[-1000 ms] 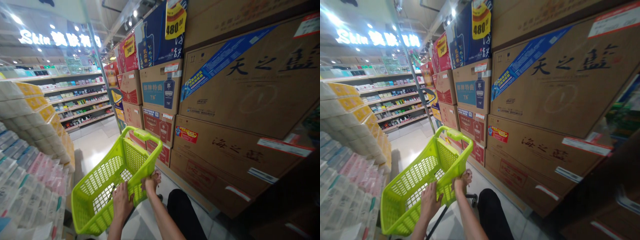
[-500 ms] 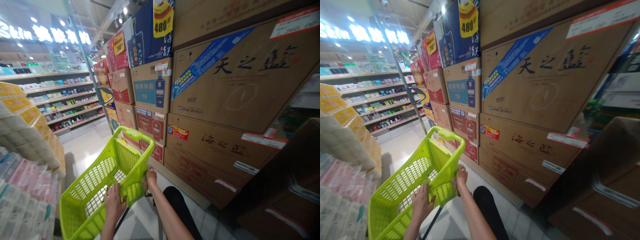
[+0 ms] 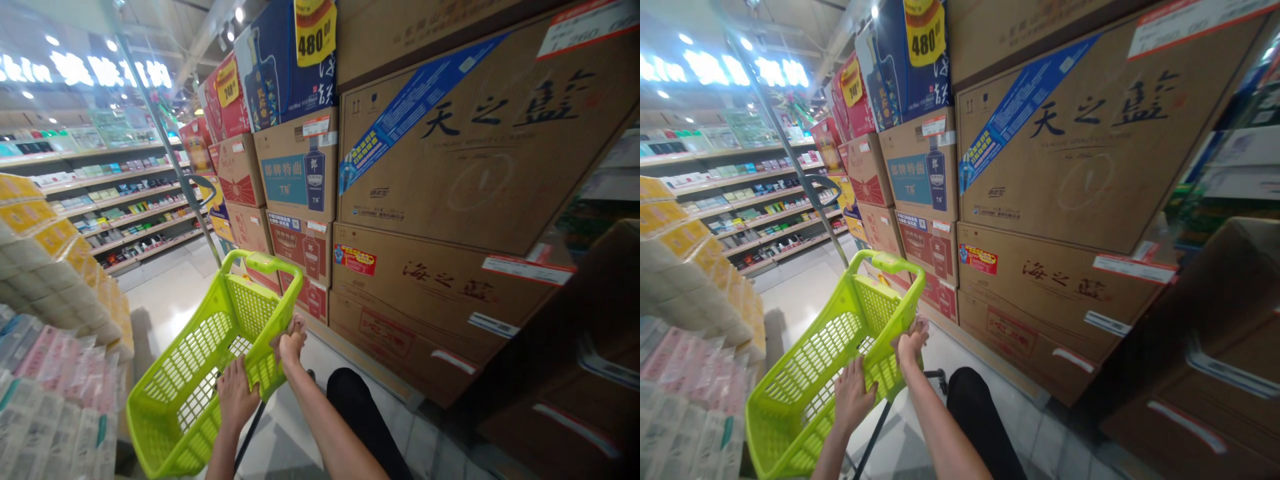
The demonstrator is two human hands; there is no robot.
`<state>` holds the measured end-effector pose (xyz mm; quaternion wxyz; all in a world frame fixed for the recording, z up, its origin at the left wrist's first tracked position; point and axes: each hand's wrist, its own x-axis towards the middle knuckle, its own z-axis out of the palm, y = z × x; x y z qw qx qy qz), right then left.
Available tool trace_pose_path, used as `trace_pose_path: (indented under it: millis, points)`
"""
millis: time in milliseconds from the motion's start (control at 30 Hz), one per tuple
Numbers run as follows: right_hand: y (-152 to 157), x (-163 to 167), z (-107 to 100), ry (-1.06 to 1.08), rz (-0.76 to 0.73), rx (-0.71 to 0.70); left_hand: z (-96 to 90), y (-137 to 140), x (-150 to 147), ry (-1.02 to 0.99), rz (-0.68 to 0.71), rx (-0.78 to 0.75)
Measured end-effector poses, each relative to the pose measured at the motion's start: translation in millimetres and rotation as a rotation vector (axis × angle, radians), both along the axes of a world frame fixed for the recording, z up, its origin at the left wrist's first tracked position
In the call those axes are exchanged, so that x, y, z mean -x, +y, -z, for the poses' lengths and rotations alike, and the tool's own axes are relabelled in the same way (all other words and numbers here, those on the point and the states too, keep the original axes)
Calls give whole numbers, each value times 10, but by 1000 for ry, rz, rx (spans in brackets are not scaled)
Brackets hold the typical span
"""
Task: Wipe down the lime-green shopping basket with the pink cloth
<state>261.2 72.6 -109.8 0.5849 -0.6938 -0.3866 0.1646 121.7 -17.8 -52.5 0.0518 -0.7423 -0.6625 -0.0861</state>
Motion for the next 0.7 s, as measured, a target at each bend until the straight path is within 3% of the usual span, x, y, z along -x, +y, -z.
trace_pose_path:
  millis: [133, 267, 333, 500, 600, 700]
  points:
    - [91, -45, -150, 99, 13, 54, -20, 79, -37, -17, -29, 31]
    - [-57, 34, -151, 19, -37, -80, -35, 152, -90, -27, -50, 73]
    - [-135, 168, -91, -89, -53, -145, -37, 176, -103, -30, -52, 85]
    - [-242, 509, 233, -374, -152, -106, 11, 174, -51, -51, -41, 60]
    - [-204, 357, 255, -506, -205, -143, 40, 139, -1, -55, -41, 90]
    - [-202, 128, 96, -586, -182, -159, 26, 100, -3, -71, -33, 107]
